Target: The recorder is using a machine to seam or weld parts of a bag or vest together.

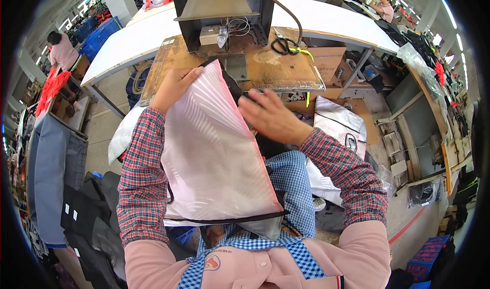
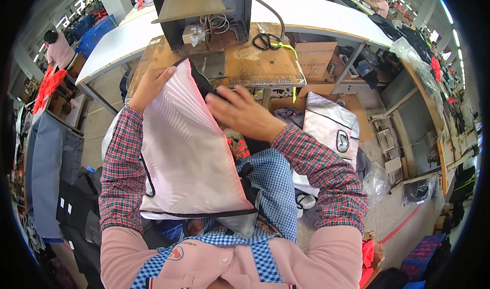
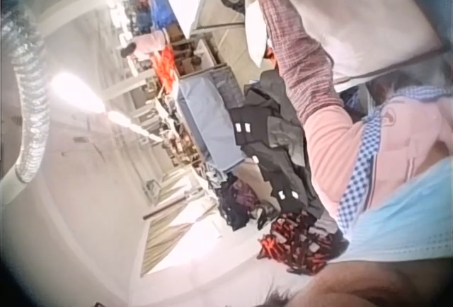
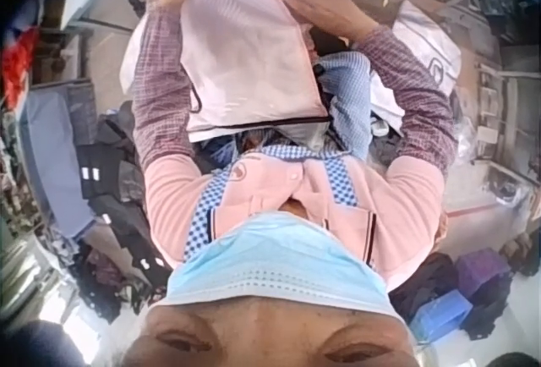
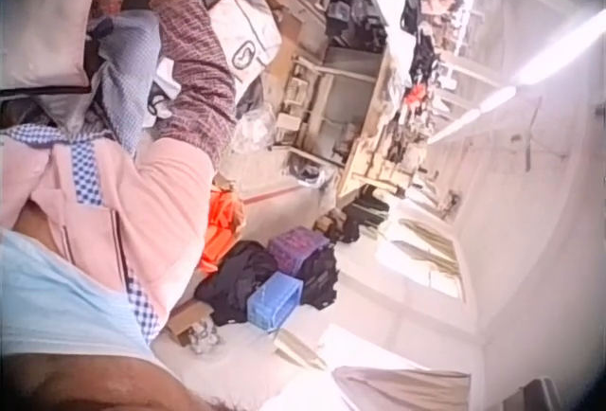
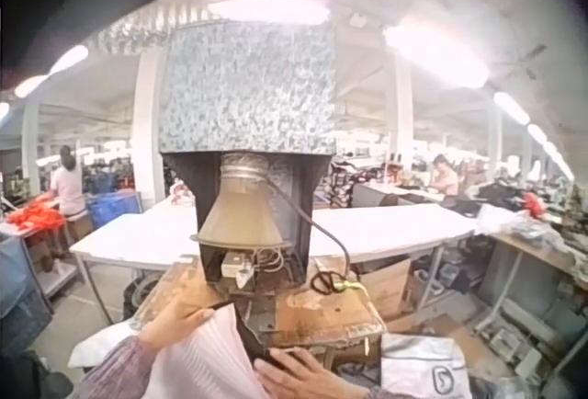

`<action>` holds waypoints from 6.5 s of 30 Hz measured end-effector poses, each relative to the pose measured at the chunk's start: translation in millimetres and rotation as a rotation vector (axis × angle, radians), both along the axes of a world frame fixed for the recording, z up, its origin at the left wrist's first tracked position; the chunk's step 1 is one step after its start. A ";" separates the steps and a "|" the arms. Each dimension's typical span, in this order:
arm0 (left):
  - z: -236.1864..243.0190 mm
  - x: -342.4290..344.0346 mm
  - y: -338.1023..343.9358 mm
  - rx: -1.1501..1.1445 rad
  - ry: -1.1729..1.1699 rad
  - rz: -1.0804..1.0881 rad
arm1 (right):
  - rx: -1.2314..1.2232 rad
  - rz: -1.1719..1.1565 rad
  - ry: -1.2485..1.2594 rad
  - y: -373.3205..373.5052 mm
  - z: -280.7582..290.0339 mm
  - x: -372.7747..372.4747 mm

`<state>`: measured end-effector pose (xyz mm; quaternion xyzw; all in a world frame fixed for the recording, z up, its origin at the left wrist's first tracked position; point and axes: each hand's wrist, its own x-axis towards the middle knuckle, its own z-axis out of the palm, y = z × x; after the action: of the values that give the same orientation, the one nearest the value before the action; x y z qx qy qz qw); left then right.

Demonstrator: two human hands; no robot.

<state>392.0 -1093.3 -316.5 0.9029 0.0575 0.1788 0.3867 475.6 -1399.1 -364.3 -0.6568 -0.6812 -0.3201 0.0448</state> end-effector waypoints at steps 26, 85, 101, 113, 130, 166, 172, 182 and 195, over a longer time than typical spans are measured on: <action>21.9 -335.4 -156.9 0.642 -0.318 0.632 | 0.392 0.741 1.921 221.0 64.2 -156.8; 14.1 19.5 32.2 0.441 -0.023 0.154 | 0.360 0.029 2.266 141.7 43.5 80.6; 11.3 17.7 38.0 0.427 -0.031 0.207 | 0.511 -0.007 2.151 151.4 43.7 71.9; 8.9 24.9 44.8 0.458 -0.076 0.214 | 0.575 -0.034 2.140 159.0 46.1 70.4; 6.8 -44.0 46.9 0.362 -0.121 0.305 | 0.182 0.123 2.090 24.1 24.2 70.7; -99.5 -168.6 -479.8 -0.255 0.345 -1.237 | -0.049 -0.971 0.750 -300.9 -45.2 51.8; -111.6 -155.7 -483.8 -0.302 0.372 -1.217 | -0.104 -0.460 0.908 -149.5 -75.6 17.4; -91.7 -150.0 -332.8 -0.276 0.186 -0.892 | -0.583 -0.407 0.943 -31.3 -95.4 -17.8; -67.3 -15.4 -86.0 -0.893 -0.085 0.105 | -0.170 -0.417 0.865 -1.2 35.0 40.2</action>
<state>376.6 -1179.2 -383.8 0.6352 0.1586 0.1928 0.7309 515.8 -1400.3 -329.3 -0.8533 -0.4779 0.0367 0.2051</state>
